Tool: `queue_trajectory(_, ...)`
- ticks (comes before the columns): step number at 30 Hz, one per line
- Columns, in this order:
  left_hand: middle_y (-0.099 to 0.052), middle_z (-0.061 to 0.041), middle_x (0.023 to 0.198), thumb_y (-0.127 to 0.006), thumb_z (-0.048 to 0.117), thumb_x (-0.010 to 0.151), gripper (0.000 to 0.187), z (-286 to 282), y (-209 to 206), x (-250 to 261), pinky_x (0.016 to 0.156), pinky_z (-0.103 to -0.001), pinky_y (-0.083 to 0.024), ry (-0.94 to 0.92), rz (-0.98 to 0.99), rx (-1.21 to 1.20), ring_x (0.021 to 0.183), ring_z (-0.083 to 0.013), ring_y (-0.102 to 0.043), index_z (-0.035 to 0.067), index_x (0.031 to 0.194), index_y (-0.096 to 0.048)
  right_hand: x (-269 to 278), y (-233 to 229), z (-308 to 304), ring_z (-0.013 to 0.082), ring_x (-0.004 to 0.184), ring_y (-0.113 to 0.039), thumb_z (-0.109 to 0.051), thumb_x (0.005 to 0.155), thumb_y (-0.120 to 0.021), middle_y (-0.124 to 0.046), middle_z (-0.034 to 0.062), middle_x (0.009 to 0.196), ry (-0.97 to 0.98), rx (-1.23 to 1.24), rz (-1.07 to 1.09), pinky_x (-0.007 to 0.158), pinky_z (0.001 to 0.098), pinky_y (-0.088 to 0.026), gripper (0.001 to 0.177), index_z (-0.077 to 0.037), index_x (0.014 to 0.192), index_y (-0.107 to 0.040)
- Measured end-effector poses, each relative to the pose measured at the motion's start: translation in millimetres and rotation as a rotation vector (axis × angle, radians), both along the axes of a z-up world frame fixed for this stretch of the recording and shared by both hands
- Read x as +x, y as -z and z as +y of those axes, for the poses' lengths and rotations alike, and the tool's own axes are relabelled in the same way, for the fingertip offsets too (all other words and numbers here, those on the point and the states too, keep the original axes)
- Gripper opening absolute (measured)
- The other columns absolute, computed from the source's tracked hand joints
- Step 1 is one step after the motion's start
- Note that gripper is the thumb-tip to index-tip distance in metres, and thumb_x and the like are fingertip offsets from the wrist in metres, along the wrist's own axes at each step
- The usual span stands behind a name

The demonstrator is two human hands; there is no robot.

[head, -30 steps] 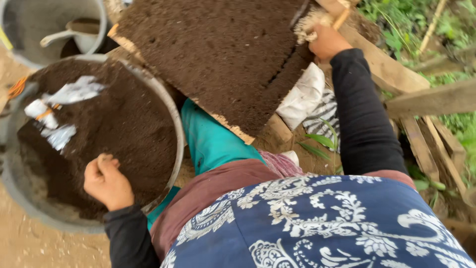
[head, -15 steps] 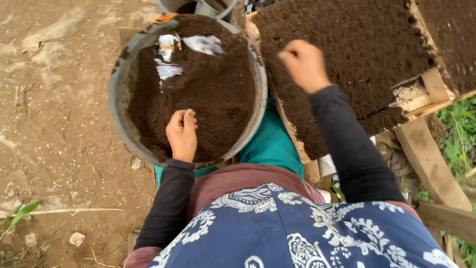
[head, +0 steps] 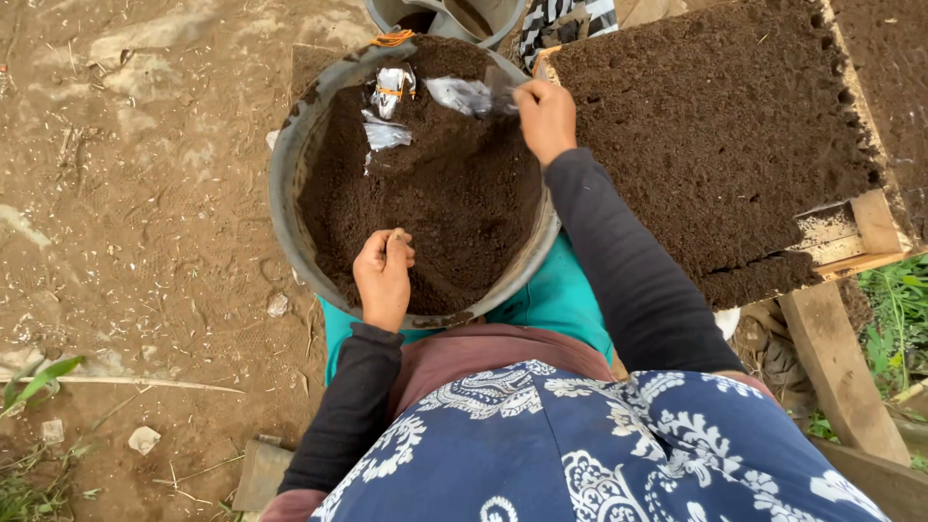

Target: The person scoops dark soil from a bucket and wraps it into small, square pieces of silver foil. They then place the wrapped soil packets onto a wooden tray filled with loose soil. This process is repeated continuously throughout the video.

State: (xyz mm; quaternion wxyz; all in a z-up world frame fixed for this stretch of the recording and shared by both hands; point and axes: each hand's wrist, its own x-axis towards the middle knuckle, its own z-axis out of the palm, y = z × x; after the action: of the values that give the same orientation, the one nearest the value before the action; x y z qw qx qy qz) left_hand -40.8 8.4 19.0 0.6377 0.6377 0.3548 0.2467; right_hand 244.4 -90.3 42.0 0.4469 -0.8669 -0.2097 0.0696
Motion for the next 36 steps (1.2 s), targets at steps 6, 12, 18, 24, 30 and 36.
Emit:
queue_trajectory(6,-0.059,-0.015,0.09,-0.041,0.024,0.101,0.029,-13,-9,22,0.086,-0.043,-0.048,0.371,-0.066,-0.163,0.091,-0.0193,-0.055,0.002,0.113,-0.054,-46,-26,-50,0.0069,0.046,-0.051,-0.014,0.088,-0.056,-0.052,0.0029,0.052,-0.168,0.197,0.387,0.04,0.0152,-0.04,0.009,-0.008,0.084,-0.06)
queue_trajectory(12,-0.049,-0.021,0.114,-0.057,0.031,0.095,0.055,-31,-14,36,0.098,-0.05,-0.038,0.681,-0.141,-0.382,0.11,-0.0263,-0.05,-0.006,0.129,-0.033,-116,-47,-68,0.0061,0.046,-0.049,-0.01,0.082,-0.056,-0.053,0.0031,0.05,-0.287,0.114,0.476,0.038,0.016,-0.036,0.007,-0.007,0.081,-0.062)
queue_trajectory(18,-0.059,-0.011,0.061,-0.051,0.008,0.094,0.014,-34,13,33,0.056,-0.027,-0.053,0.46,-0.131,-0.197,0.061,-0.0114,-0.058,0.0,0.086,-0.061,-140,-41,-75,0.0157,0.068,-0.057,-0.007,0.091,-0.053,-0.061,0.0127,0.076,-0.291,0.146,0.225,0.058,0.0302,-0.048,0.014,0.0,0.096,-0.064)
queue_trajectory(24,-0.064,-0.013,0.068,-0.05,0.017,0.097,0.024,-36,-19,26,0.059,-0.027,-0.055,0.39,-0.153,-0.32,0.063,-0.0149,-0.063,0.0,0.09,-0.065,-169,-8,-58,0.0118,0.078,-0.056,-0.006,0.084,-0.066,-0.063,0.0062,0.08,-0.366,0.301,0.197,0.07,0.0296,-0.049,0.01,-0.004,0.094,-0.066)
queue_trajectory(30,-0.062,-0.015,0.075,-0.054,0.014,0.092,0.021,-28,33,32,0.058,-0.028,-0.054,0.348,-0.082,-0.565,0.065,-0.0168,-0.062,-0.004,0.101,-0.06,-176,-44,-52,0.0302,0.086,-0.06,-0.002,0.079,-0.068,-0.06,0.013,0.092,-0.476,0.129,0.031,0.075,0.0414,-0.049,0.023,-0.004,0.101,-0.064)
queue_trajectory(36,-0.047,-0.009,0.094,-0.055,0.003,0.088,0.017,-18,-23,25,0.061,-0.033,-0.048,0.467,0.001,0.046,0.075,-0.0143,-0.047,0.002,0.103,-0.063,-156,-8,-54,0.0355,0.086,-0.06,-0.003,0.085,-0.054,-0.063,0.0172,0.086,-0.539,-0.032,0.248,0.078,0.0478,-0.047,0.016,-0.001,0.097,-0.064)
